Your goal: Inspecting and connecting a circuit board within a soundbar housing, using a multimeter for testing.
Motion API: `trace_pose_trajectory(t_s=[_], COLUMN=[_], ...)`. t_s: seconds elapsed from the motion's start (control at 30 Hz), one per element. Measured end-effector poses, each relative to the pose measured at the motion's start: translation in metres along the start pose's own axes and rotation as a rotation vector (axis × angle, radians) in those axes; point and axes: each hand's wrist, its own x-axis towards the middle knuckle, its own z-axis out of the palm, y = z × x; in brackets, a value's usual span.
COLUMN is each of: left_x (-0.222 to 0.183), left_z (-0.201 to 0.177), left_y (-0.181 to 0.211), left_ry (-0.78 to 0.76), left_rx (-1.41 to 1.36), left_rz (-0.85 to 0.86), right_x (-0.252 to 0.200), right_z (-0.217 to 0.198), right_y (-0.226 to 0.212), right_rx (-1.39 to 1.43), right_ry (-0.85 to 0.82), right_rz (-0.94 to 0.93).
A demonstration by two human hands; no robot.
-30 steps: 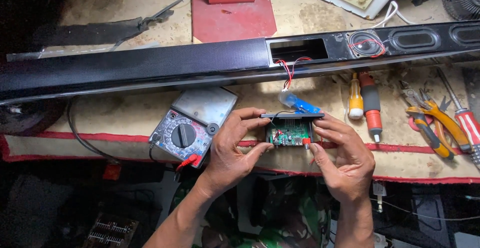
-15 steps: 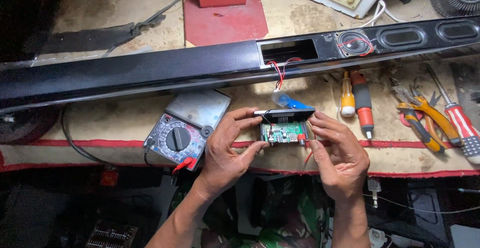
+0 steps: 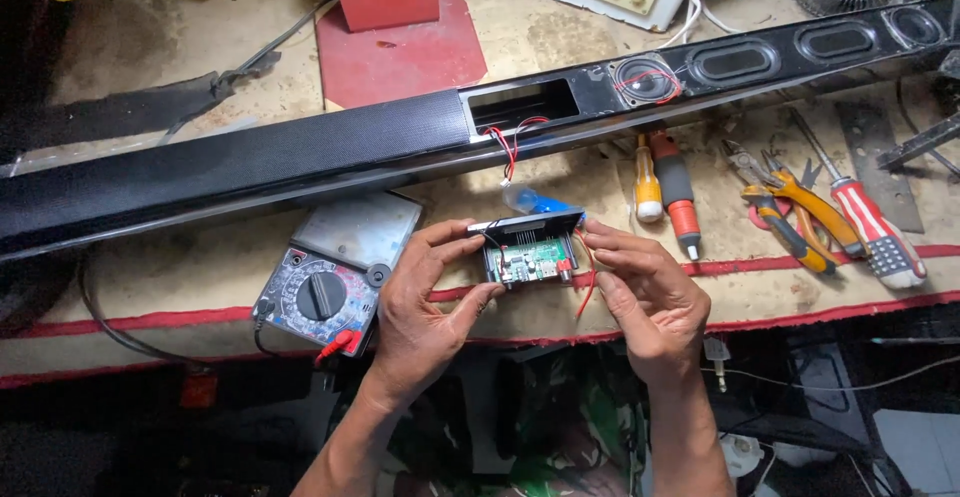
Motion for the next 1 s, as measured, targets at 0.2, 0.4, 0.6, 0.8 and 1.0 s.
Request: trace_pose_trajectory(t_s=[0.2,0.4,0.6,0.8,1.0], left_x=[-0.001,-0.009,-0.018,-0.016,0.042], left_z=[0.001,0.004,-0.005,-0.018,-0.009], left_y=[0.001,-0.004,0.003,0.04,0.088], left_ry=[-0.017,-0.157,-0.234,-0.299,-0.201], left_rx=[0.043,0.33,0.362,0.361,0.299], left_rz=[0.022,0.271,0.17,0.236,0.467], right_x=[0.001,0.031,0.059,0.099,0.133], right_z=[-0.019,-0.054,-0.105,-0.145,-0.157], right_y=[-0.007,-0.034,-0.014,0.022,0.058], right_rx=[0.169,-0.249,-0.569,-1.029,-1.023], right_ry=[0.086,0.211,0.141,0.135,0.129], right_rz=[0.029,0.141,-0.047,0.031,0.359])
